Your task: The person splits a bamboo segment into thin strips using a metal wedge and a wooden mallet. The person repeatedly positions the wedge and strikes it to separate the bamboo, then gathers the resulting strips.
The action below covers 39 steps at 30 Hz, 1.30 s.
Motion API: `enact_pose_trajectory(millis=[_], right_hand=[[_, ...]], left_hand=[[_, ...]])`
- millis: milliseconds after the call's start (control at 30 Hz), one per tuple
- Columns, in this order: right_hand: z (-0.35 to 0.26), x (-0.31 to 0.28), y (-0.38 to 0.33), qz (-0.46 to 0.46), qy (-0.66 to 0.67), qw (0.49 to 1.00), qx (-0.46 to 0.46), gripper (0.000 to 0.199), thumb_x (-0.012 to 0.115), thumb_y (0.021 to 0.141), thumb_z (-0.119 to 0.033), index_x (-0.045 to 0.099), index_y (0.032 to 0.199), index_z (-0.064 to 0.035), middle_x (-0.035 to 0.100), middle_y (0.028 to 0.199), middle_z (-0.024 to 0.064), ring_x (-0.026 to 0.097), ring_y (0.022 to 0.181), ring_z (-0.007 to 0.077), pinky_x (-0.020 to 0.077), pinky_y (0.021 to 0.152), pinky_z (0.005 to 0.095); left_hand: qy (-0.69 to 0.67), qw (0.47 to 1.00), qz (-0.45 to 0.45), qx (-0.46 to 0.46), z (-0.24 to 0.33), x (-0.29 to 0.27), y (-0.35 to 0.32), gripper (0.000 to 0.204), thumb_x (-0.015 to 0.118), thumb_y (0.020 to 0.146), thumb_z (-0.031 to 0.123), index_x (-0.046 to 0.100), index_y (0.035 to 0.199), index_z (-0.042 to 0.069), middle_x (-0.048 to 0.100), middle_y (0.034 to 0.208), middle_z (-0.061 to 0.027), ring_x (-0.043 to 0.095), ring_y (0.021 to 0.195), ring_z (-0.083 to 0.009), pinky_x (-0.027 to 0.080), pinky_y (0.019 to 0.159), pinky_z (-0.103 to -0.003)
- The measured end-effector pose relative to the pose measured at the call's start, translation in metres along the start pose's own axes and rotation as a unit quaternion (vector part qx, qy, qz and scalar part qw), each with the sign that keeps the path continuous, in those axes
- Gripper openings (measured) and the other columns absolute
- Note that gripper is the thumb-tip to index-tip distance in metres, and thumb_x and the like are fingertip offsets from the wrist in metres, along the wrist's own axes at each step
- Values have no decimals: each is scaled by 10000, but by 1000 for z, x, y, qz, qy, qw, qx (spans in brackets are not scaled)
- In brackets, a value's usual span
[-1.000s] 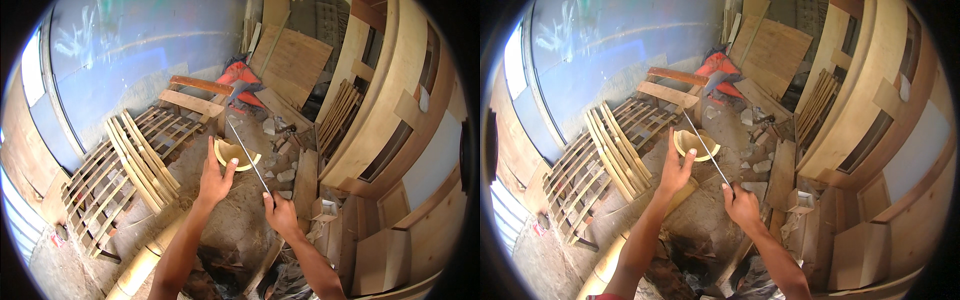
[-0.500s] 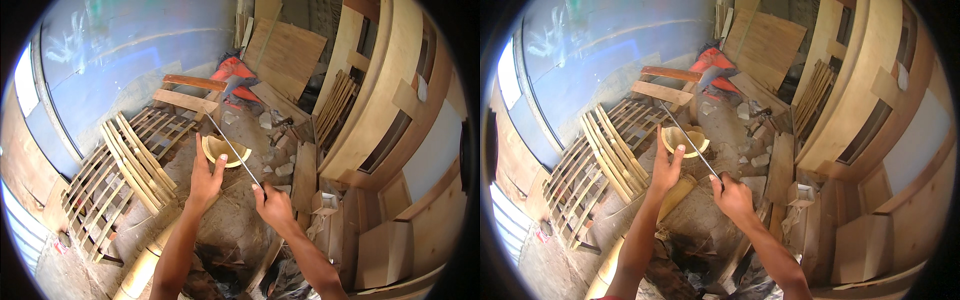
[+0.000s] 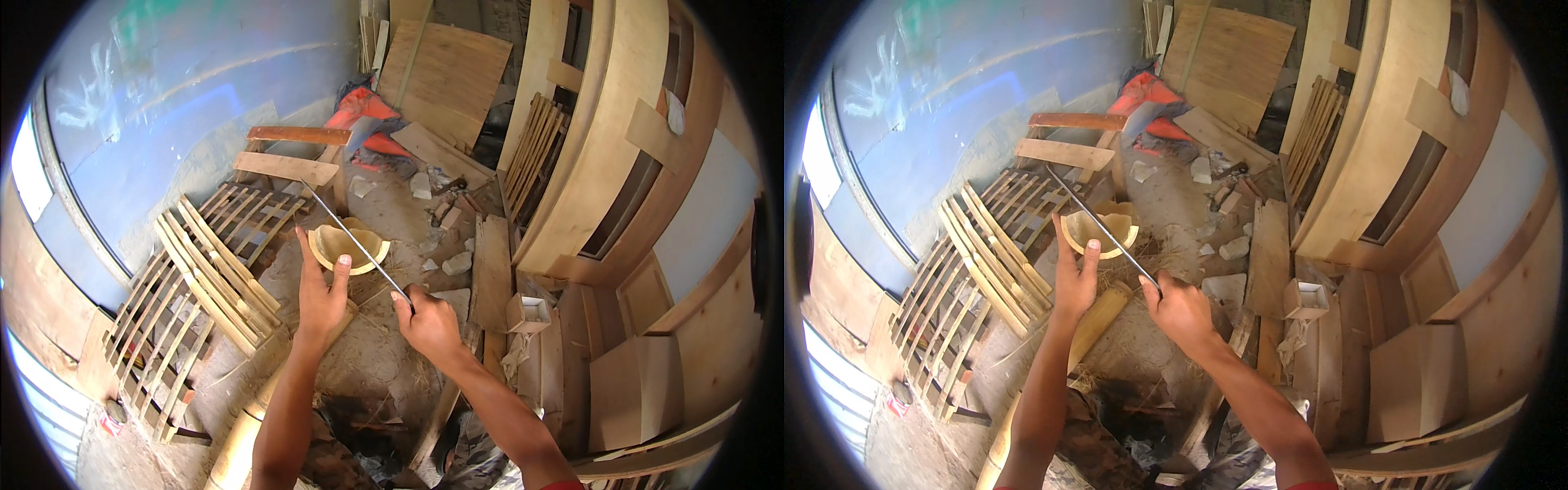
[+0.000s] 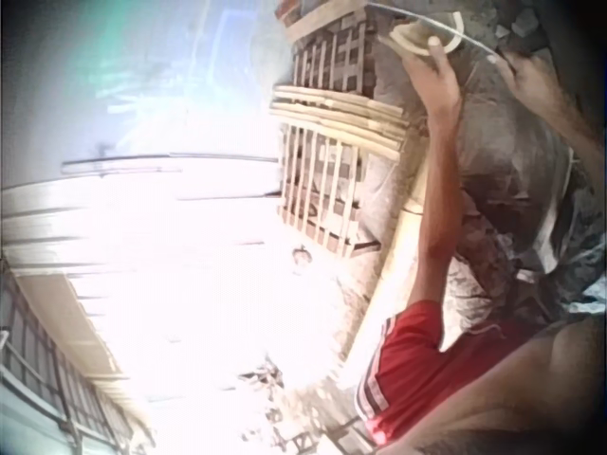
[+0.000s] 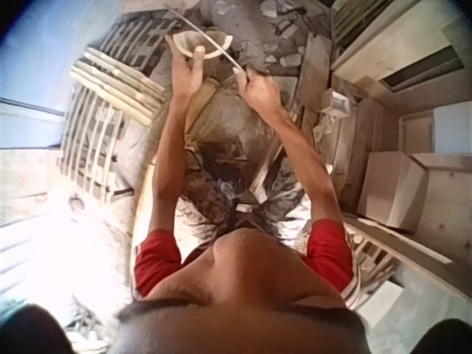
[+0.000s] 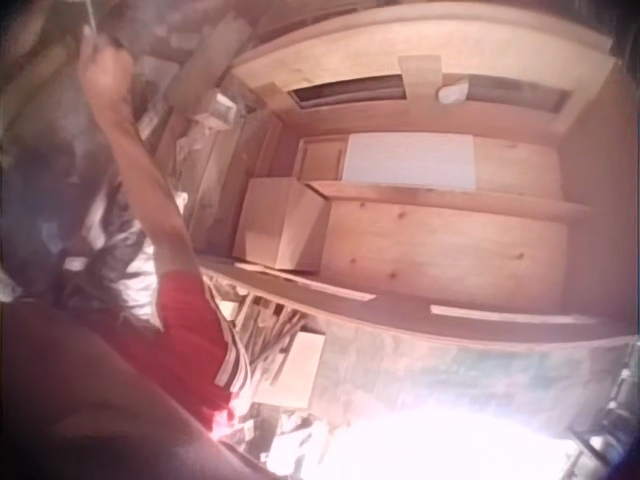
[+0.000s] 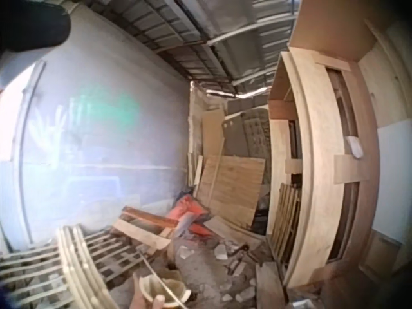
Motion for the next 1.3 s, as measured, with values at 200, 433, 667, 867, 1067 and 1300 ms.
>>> enact_pose_trajectory(millis=[200, 433, 667, 867, 1067, 1300], right_hand=[[0, -5, 5, -13, -27, 999, 11, 354, 582, 965, -350, 572, 804, -34, 593, 592, 212, 596, 547, 437, 474, 506, 511], [5, -3, 4, 11, -58, 998, -15, 374, 563, 967, -377, 614, 809, -42, 630, 626, 214, 642, 590, 430, 520, 549, 525], [3, -13, 16, 28, -59, 998, -13, 378, 576, 960, -375, 616, 773, -48, 631, 633, 240, 633, 574, 449, 521, 530, 533], [-10, -12, 29, 1, -76, 997, -5, 400, 565, 963, -399, 621, 775, -50, 626, 620, 244, 637, 592, 460, 525, 563, 542], [-30, -3, 35, -6, -125, 992, -7, 403, 540, 980, -369, 637, 836, -5, 608, 624, 271, 615, 608, 485, 511, 588, 556], [-11, 0, 36, 22, -57, 998, -3, 406, 557, 966, -403, 649, 796, -46, 622, 622, 258, 627, 585, 476, 522, 558, 549]], left_hand=[[156, 959, 196, 133, 58, -38, 7, 704, 558, 979, 315, 250, 1509, -30, 330, 1516, -286, 384, 1362, -396, 308, 1109, -470], [321, 826, 68, 459, 212, 34, 16, 679, 590, 910, 424, 405, 1491, 124, 254, 1581, -232, 254, 1446, -426, 212, 1145, -570], [346, 818, -21, 458, 188, 66, 41, 710, 518, 929, 520, 352, 1532, 184, 130, 1616, -244, 53, 1488, -469, 61, 1151, -650], [429, 763, -59, 480, 145, 75, 71, 662, 482, 945, 527, 353, 1533, 251, 100, 1638, -187, 1, 1505, -432, 37, 1158, -656], [373, 781, -53, 498, 151, 67, 65, 642, 466, 960, 494, 362, 1527, 209, 138, 1631, -184, 14, 1503, -435, 66, 1172, -623], [352, 811, -107, 455, 176, 70, 65, 616, 498, 951, 480, 383, 1516, 264, 189, 1631, -128, 107, 1500, -408, 97, 1189, -572]])
Point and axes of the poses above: each hand's wrist, its own y-axis towards the middle knuckle, its own x-axis out of the palm, z = x × y, the point moved 8 cm from there along y, towards the middle knuckle
